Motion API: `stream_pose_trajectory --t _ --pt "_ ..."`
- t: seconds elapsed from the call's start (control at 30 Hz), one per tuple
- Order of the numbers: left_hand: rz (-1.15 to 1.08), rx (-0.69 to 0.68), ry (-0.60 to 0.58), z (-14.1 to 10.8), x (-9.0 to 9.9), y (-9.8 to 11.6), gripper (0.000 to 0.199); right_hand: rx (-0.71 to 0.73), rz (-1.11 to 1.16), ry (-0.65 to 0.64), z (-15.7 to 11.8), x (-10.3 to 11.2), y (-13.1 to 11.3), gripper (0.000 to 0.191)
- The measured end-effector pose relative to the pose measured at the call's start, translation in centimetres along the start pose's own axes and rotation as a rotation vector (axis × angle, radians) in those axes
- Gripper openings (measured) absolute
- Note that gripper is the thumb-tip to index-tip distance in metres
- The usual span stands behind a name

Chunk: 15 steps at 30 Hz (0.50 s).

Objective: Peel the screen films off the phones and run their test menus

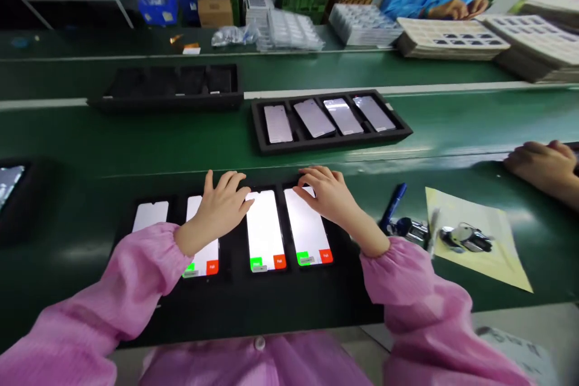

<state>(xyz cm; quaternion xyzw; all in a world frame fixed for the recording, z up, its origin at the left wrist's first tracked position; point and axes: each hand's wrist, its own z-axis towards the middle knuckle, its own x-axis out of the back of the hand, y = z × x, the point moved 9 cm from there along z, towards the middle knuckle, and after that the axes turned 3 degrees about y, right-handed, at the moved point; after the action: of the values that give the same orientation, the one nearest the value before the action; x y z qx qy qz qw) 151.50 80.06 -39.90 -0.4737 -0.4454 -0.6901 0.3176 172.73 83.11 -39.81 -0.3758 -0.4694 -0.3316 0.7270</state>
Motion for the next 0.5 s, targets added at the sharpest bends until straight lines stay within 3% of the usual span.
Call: stream_pose_trajectory --t 0.23,0.5 --pt "-0.024 0.083 -0.030 -0.1 -0.6 -0.8 0.033 0.018 0.019 -0.048 -0.1 -0.5 -0.3 0.029" --pt "0.024 0.038 -0.043 0.2 -0.4 -0.4 0.041 -0.093 0.146 -0.011 -0.8 -1.6 0.3 0.024"
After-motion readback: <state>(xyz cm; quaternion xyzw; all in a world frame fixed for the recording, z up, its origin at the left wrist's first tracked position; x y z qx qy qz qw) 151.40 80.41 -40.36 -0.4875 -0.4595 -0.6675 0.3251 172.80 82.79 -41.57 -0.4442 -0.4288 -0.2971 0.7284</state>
